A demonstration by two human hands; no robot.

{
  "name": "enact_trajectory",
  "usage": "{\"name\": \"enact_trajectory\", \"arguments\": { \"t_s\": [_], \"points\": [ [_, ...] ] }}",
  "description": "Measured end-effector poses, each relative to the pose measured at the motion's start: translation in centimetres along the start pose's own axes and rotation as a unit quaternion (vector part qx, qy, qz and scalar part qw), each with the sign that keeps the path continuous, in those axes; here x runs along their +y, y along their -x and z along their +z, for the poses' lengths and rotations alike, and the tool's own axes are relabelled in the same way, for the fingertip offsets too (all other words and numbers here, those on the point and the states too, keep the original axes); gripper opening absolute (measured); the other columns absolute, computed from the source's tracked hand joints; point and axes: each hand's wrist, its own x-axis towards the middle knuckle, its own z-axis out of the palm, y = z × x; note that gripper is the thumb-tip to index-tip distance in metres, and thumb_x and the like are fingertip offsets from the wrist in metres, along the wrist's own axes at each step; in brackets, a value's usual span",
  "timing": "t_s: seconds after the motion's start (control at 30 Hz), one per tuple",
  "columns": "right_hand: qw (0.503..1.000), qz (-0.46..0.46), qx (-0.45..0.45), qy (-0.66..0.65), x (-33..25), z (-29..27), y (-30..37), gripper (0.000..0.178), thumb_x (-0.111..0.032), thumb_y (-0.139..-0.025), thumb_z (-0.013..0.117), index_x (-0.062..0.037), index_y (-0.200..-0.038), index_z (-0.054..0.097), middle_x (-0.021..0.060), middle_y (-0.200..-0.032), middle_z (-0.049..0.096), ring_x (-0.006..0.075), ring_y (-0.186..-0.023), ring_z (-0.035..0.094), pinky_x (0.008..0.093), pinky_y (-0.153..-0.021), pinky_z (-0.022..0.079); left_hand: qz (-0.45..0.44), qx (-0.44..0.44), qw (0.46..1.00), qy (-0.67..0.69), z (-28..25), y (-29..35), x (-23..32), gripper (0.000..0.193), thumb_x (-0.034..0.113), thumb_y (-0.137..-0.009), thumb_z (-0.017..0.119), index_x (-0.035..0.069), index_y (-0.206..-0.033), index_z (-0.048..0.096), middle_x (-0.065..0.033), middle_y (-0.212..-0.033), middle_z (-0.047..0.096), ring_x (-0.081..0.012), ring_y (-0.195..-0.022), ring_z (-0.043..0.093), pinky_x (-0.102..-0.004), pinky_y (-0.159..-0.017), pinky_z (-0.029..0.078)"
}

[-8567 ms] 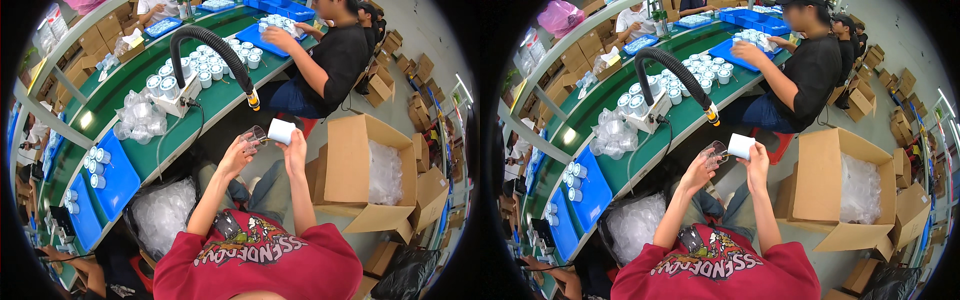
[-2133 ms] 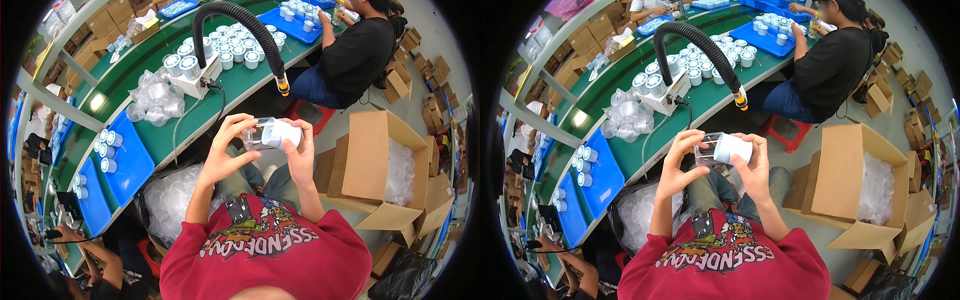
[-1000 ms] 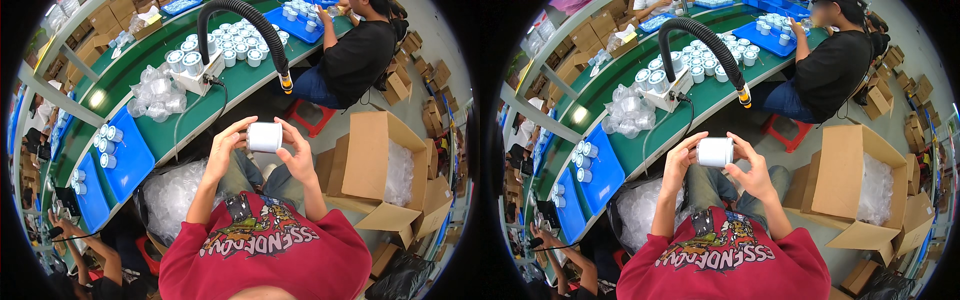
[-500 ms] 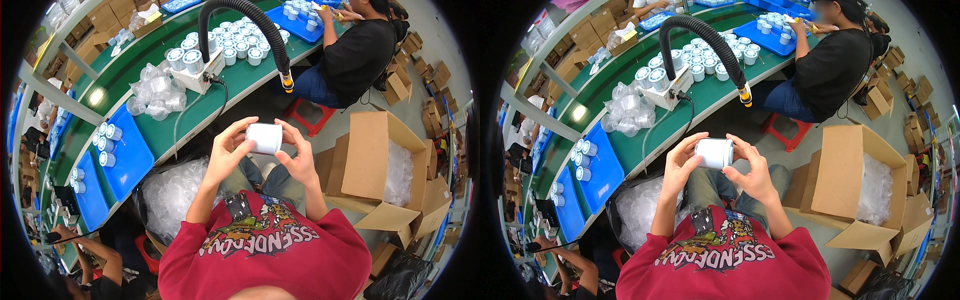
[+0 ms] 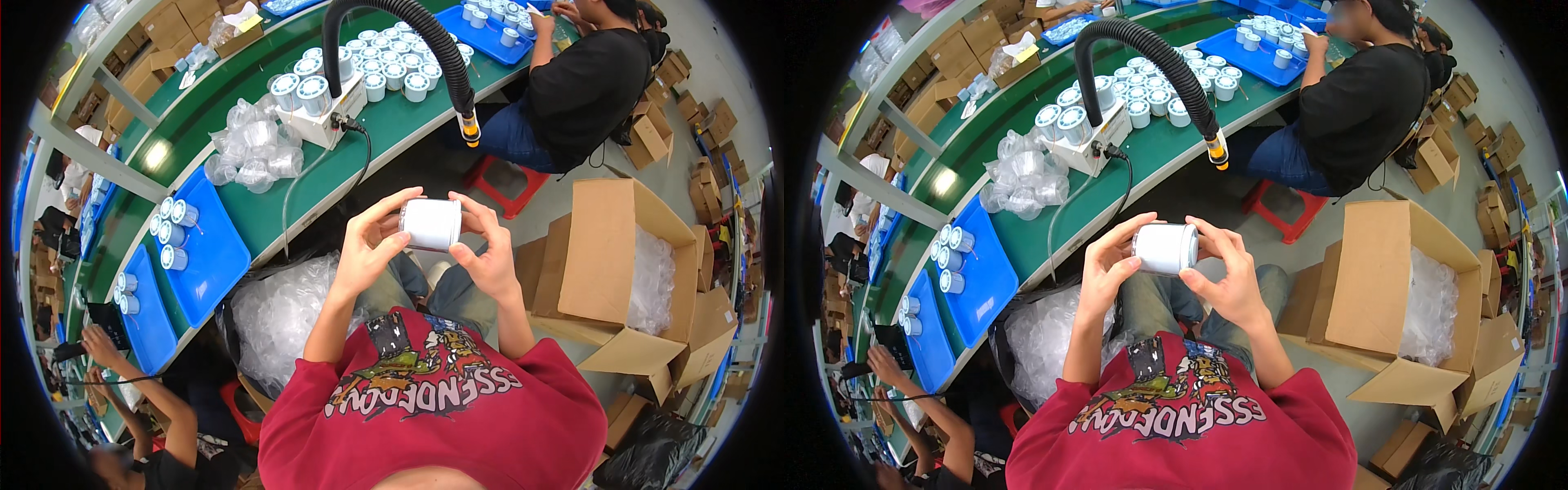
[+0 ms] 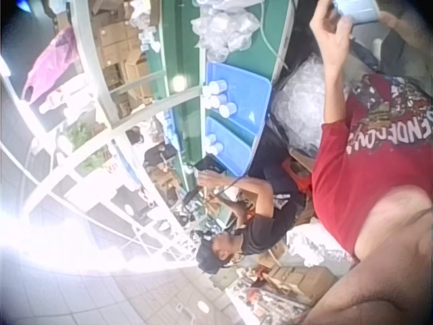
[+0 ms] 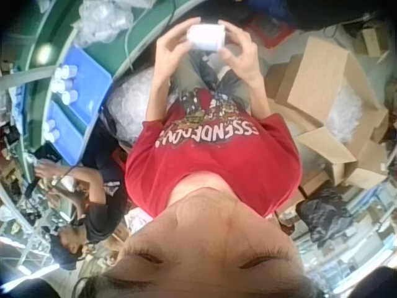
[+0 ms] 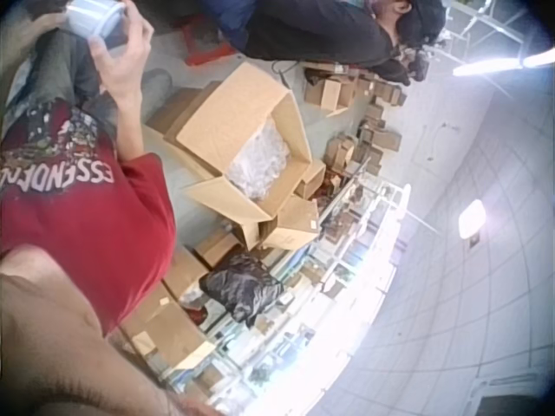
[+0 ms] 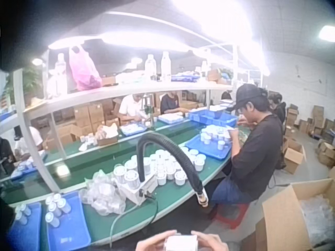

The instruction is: The person takes clear plastic housings from a cardboard box to restock the table, then assembles electronic fan units by inserting cylindrical components into the clear plastic housings by hand.

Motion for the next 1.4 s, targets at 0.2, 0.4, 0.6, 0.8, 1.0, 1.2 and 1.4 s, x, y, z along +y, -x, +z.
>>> {"name": "enact_trajectory", "arguments": {
  "t_s": [0.2,0.4,0.6,0.8,1.0,1.2,1.4],
  "points": [
    [1.000,-0.003,0.004,0.022,-0.1,0.0,0.2,0.062,-0.030,-0.071,0.069,-0.0041,-0.123,0.050,0.0148,-0.092,0.066,0.0196,-0.088,0.058,0.0318,-0.093,0.035,0.007,-0.001,1.000,-0.012,0.0,0.0,-0.2,0.051,0.004,-0.078,0.054,-0.005,-0.127,0.044,-0.0160,-0.118,0.053,-0.0216,-0.105,0.056,-0.0324,-0.089,0.046],
    [0.995,-0.046,0.005,0.088,-0.5,0.2,0.1,0.065,-0.028,-0.065,0.075,-0.0043,-0.120,0.051,0.0128,-0.089,0.067,0.0184,-0.071,0.064,0.0332,-0.096,0.030,0.018,0.012,1.000,-0.019,-0.1,0.0,-0.8,0.048,0.006,-0.076,0.056,-0.005,-0.122,0.048,-0.0143,-0.117,0.054,-0.0203,-0.105,0.056,-0.0321,-0.088,0.046],
    [0.996,-0.049,0.006,0.077,-0.3,0.1,0.2,0.066,-0.028,-0.064,0.075,-0.0036,-0.120,0.051,0.0125,-0.090,0.067,0.0180,-0.072,0.064,0.0332,-0.096,0.029,0.024,0.003,1.000,-0.007,-0.1,0.1,-0.5,0.048,0.008,-0.074,0.056,-0.006,-0.120,0.049,-0.0142,-0.117,0.054,-0.0193,-0.104,0.056,-0.0316,-0.088,0.046],
    [0.998,-0.039,0.001,0.054,-0.4,-0.1,0.1,0.062,-0.025,-0.065,0.073,-0.0039,-0.120,0.052,0.0131,-0.090,0.067,0.0175,-0.075,0.064,0.0331,-0.097,0.029,0.019,-0.004,1.000,0.015,-0.1,0.2,-0.6,0.049,0.006,-0.074,0.055,-0.006,-0.121,0.047,-0.0153,-0.119,0.053,-0.0203,-0.105,0.055,-0.0323,-0.089,0.045],
    [0.998,-0.010,0.061,-0.013,0.4,-0.6,0.2,0.058,-0.024,-0.067,0.063,-0.0011,-0.119,0.051,0.0139,-0.101,0.057,0.0226,-0.089,0.062,0.0315,-0.080,0.048,-0.006,0.013,0.999,0.031,0.2,0.5,-0.1,0.054,0.002,-0.075,0.060,-0.004,-0.125,0.043,-0.0150,-0.120,0.050,-0.0209,-0.107,0.053,-0.0328,-0.091,0.045],
    [0.992,-0.005,0.092,-0.090,0.7,0.0,0.3,0.061,-0.039,-0.074,0.055,0.0031,-0.117,0.049,0.0135,-0.101,0.058,0.0222,-0.092,0.061,0.0311,-0.081,0.046,-0.059,0.015,0.987,0.147,0.1,0.7,0.0,0.073,0.005,-0.070,0.070,0.001,-0.133,0.033,-0.0133,-0.118,0.047,-0.0171,-0.106,0.050,-0.0308,-0.091,0.043],
    [0.984,0.009,0.098,-0.152,0.1,0.6,0.3,0.068,-0.050,-0.077,0.052,0.0051,-0.116,0.048,0.0114,-0.099,0.059,0.0175,-0.091,0.059,0.0270,-0.079,0.044,-0.105,0.035,0.926,0.361,2.0,1.9,-0.6,0.090,0.032,-0.070,0.077,-0.001,-0.136,0.025,-0.0084,-0.111,0.051,-0.0168,-0.103,0.050,-0.0307,-0.088,0.039]
  ]
}}
